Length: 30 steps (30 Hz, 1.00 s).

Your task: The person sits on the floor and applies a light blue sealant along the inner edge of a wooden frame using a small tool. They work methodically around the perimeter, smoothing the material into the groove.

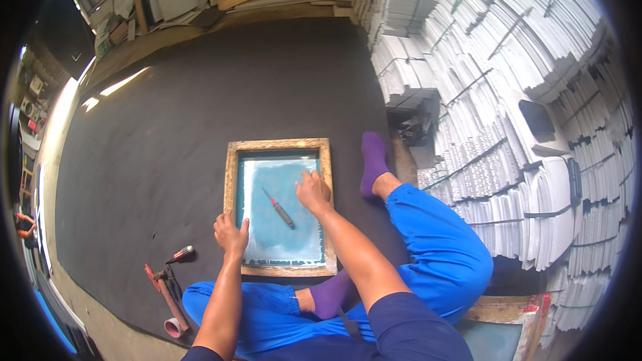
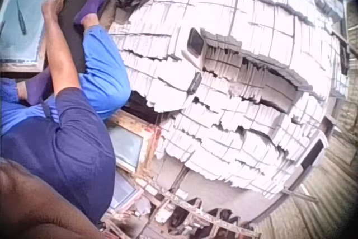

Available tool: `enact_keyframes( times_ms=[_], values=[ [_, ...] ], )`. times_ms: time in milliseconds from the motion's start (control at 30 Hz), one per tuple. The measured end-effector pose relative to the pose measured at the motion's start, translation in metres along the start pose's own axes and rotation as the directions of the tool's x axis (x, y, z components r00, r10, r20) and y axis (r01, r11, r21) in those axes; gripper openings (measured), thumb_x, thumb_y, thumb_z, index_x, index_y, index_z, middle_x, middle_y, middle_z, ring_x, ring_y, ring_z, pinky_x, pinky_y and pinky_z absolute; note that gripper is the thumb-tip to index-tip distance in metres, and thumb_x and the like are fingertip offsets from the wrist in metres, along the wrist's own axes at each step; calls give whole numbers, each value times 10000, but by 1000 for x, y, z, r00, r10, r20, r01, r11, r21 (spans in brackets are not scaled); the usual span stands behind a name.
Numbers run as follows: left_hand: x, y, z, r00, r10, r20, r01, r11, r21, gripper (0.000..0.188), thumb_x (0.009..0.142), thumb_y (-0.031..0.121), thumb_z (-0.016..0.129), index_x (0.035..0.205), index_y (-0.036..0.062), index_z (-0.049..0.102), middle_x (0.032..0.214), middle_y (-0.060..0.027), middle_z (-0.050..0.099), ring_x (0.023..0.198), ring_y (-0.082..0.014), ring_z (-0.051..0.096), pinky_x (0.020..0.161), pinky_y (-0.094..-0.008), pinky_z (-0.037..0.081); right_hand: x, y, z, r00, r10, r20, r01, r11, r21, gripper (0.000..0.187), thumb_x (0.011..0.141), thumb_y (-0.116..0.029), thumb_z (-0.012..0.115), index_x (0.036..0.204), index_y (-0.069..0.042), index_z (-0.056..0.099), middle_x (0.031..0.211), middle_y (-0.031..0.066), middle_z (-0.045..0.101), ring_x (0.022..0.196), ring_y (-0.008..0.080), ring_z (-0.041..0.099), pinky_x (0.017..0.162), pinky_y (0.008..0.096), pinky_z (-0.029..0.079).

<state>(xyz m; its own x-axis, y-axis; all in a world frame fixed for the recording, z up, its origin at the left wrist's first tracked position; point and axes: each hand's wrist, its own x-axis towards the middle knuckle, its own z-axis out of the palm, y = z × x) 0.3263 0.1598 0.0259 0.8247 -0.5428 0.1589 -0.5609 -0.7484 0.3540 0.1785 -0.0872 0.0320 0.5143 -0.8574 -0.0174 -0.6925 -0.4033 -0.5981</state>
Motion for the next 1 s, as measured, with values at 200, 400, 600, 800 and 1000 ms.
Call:
enact_keyframes(
  times_ms=[200,400,600,800,1000],
  values=[
    [23,106,29,970,236,56,-215,944,-249,542,805,360,843,1244,68,713,1278,-169,625,1218,-367,555,1028,-489,454,88,78,-92,869,193,-456,-252,965,-70,371,871,-310,747,1201,-142,742,1313,162,571,1231,377,573,1011,493,522],
    [23,152,48,935,339,103,-281,887,-366,449,820,330,836,1183,82,745,1195,-137,670,1178,-349,581,1011,-473,477,125,150,-160,661,665,-347,-650,739,177,530,860,-192,677,1383,-271,706,1709,260,68,1385,486,474,1064,510,528],
    [19,169,51,918,376,126,-280,840,-465,387,847,319,826,1142,77,765,1175,-148,685,1160,-360,588,1011,-467,479,129,198,-150,773,460,-438,-459,881,115,624,981,-309,682,1484,28,530,1616,301,372,1467,419,438,1207,445,383],
    [33,178,25,929,335,161,-193,805,-561,381,880,330,796,1152,65,771,1191,-159,694,1169,-363,589,1020,-453,472,106,134,-140,794,118,-596,-118,992,39,579,987,-284,662,1451,40,542,1586,315,405,1444,457,443,1184,469,399],
    [58,176,-18,957,246,155,-57,681,-730,426,885,349,801,1181,46,768,1250,-163,700,1119,-346,663,979,-426,528,78,41,-126,810,-182,-558,176,982,-66,523,983,-253,658,1407,44,579,1546,312,459,1394,458,498,1149,480,433]
  ],
)
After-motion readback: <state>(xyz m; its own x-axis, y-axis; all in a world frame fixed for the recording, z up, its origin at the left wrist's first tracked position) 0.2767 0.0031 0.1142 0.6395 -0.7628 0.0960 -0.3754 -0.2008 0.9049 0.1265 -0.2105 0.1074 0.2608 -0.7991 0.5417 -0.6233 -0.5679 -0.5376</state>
